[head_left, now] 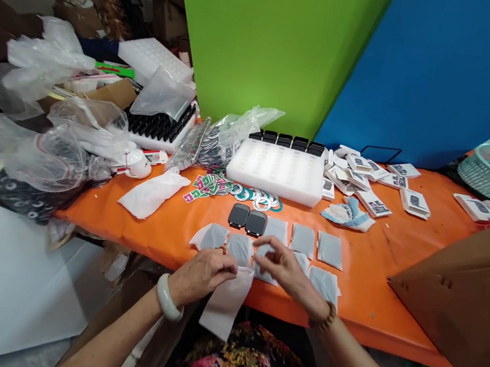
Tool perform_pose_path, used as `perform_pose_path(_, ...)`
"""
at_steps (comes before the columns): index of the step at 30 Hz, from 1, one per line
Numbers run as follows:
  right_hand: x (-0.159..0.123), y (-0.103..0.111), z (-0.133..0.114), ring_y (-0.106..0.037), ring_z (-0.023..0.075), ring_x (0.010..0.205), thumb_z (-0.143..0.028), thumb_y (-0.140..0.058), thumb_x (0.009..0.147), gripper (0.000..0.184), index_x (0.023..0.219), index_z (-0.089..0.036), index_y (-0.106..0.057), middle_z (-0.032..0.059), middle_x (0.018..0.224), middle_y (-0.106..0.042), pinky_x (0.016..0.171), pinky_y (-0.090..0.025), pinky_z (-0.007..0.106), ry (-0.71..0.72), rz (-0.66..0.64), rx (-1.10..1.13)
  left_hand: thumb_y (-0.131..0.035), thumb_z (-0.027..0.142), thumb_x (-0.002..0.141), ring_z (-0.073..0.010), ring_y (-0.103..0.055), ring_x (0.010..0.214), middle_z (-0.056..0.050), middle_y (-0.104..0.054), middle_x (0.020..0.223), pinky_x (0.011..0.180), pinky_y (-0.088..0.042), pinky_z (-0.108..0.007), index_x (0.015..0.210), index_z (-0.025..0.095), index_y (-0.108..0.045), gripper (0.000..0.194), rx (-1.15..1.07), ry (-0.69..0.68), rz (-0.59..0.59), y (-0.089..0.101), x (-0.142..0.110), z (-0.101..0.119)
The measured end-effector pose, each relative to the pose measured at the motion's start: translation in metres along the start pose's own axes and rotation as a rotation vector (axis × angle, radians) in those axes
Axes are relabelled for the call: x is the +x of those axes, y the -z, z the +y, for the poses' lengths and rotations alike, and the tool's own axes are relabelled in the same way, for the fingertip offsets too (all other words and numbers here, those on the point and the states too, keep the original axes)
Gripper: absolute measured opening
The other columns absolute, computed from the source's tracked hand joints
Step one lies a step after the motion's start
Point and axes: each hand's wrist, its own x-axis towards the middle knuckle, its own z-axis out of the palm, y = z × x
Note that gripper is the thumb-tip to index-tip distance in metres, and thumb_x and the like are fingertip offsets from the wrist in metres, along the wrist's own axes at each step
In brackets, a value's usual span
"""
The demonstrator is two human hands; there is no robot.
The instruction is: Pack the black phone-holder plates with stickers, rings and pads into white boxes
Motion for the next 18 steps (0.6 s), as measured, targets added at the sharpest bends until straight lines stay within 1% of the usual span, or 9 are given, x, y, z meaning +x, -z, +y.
perform_pose_path(1,0.015,0.006,0.003,-0.051,0.0114,0.060,-0.031,-0.056,0.086,0.019,0.101,-0.020,-0.054,0.0009,0.083,-0.059,0.055,-0.040,0.024,0.052,0.090,-0.166,-0.058,0.019,0.084,-0.0173,-0.055,0.072,-0.004,-0.063,0.073,0.069,-0.038,-0.026,0.073,0.020,-0.068,0.015,0.043,-0.026,0.005,0.000,0.001,-0.004)
perform_pose_path(2,0.030,0.012,0.006,-0.054,0.0133,0.068,-0.027,-0.055,0.085,0.017,0.100,-0.020,-0.054,0.0038,0.093,-0.061,0.061,-0.042,0.026,0.091,0.149,-0.343,-0.056,0.018,0.085,-0.0174,-0.055,0.072,-0.004,-0.063,0.072,0.069,-0.038,-0.026,0.073,0.020,-0.068,0.016,0.087,-0.046,0.002,0.000,0.003,-0.006)
perform_pose_path(3,0.045,0.018,0.009,-0.056,0.0150,0.075,-0.023,-0.054,0.085,0.017,0.101,-0.019,-0.053,0.0061,0.101,-0.060,0.068,-0.044,0.028,0.089,0.159,-0.530,-0.054,0.017,0.086,-0.0174,-0.055,0.073,-0.004,-0.063,0.073,0.070,-0.039,-0.026,0.073,0.020,-0.067,0.018,0.132,-0.057,-0.010,0.000,0.004,-0.008)
perform_pose_path(4,0.059,0.024,0.012,-0.057,0.0164,0.080,-0.020,-0.053,0.084,0.019,0.103,-0.018,-0.052,0.0076,0.104,-0.060,0.072,-0.044,0.029,0.070,0.140,-0.698,-0.052,0.015,0.086,-0.0172,-0.055,0.074,-0.004,-0.062,0.073,0.070,-0.039,-0.026,0.074,0.019,-0.066,0.020,0.176,-0.060,-0.031,0.000,0.005,-0.009)
perform_pose_path(6,0.083,0.031,0.016,-0.057,0.0200,0.087,-0.017,-0.058,0.079,0.023,0.101,-0.017,-0.052,0.0093,0.102,-0.061,0.075,-0.042,0.030,0.038,0.088,-0.835,-0.049,0.012,0.088,-0.0168,-0.055,0.077,-0.004,-0.063,0.077,0.072,-0.041,-0.026,0.075,0.017,-0.065,0.021,0.252,-0.056,-0.081,0.001,0.007,-0.010)
perform_pose_path(9,0.107,0.034,0.021,-0.056,0.0245,0.088,-0.020,-0.071,0.069,0.030,0.094,-0.017,-0.054,0.0096,0.094,-0.062,0.072,-0.039,0.030,-0.005,0.015,-0.923,-0.050,0.011,0.088,-0.0168,-0.057,0.081,-0.005,-0.064,0.081,0.074,-0.042,-0.025,0.077,0.016,-0.064,0.019,0.308,-0.050,-0.118,-0.001,0.010,-0.010)
perform_pose_path(13,0.124,0.032,0.026,-0.053,0.0285,0.090,-0.027,-0.078,0.061,0.042,0.093,-0.017,-0.053,0.0111,0.094,-0.060,0.070,-0.036,0.030,-0.056,-0.034,-1.000,-0.055,0.016,0.088,-0.0173,-0.059,0.082,-0.005,-0.065,0.082,0.075,-0.044,-0.025,0.080,0.015,-0.065,0.013,0.308,-0.065,-0.121,-0.006,0.012,-0.014)
perform_pose_path(15,0.130,0.034,0.029,-0.053,0.0276,0.086,-0.029,-0.080,0.057,0.044,0.091,-0.017,-0.053,0.0101,0.092,-0.060,0.067,-0.034,0.029,-0.077,-0.059,-0.995,-0.055,0.017,0.088,-0.0174,-0.059,0.083,-0.005,-0.065,0.082,0.075,-0.044,-0.026,0.081,0.015,-0.065,0.012,0.309,-0.083,-0.113,-0.008,0.013,-0.016)
perform_pose_path(18,0.136,0.041,0.030,-0.053,0.0229,0.078,-0.028,-0.081,0.053,0.043,0.082,-0.019,-0.052,0.0066,0.086,-0.058,0.062,-0.033,0.026,-0.091,-0.088,-0.939,-0.055,0.016,0.088,-0.0172,-0.058,0.082,-0.005,-0.065,0.081,0.075,-0.044,-0.026,0.080,0.015,-0.065,0.013,0.321,-0.096,-0.087,-0.008,0.015,-0.018)
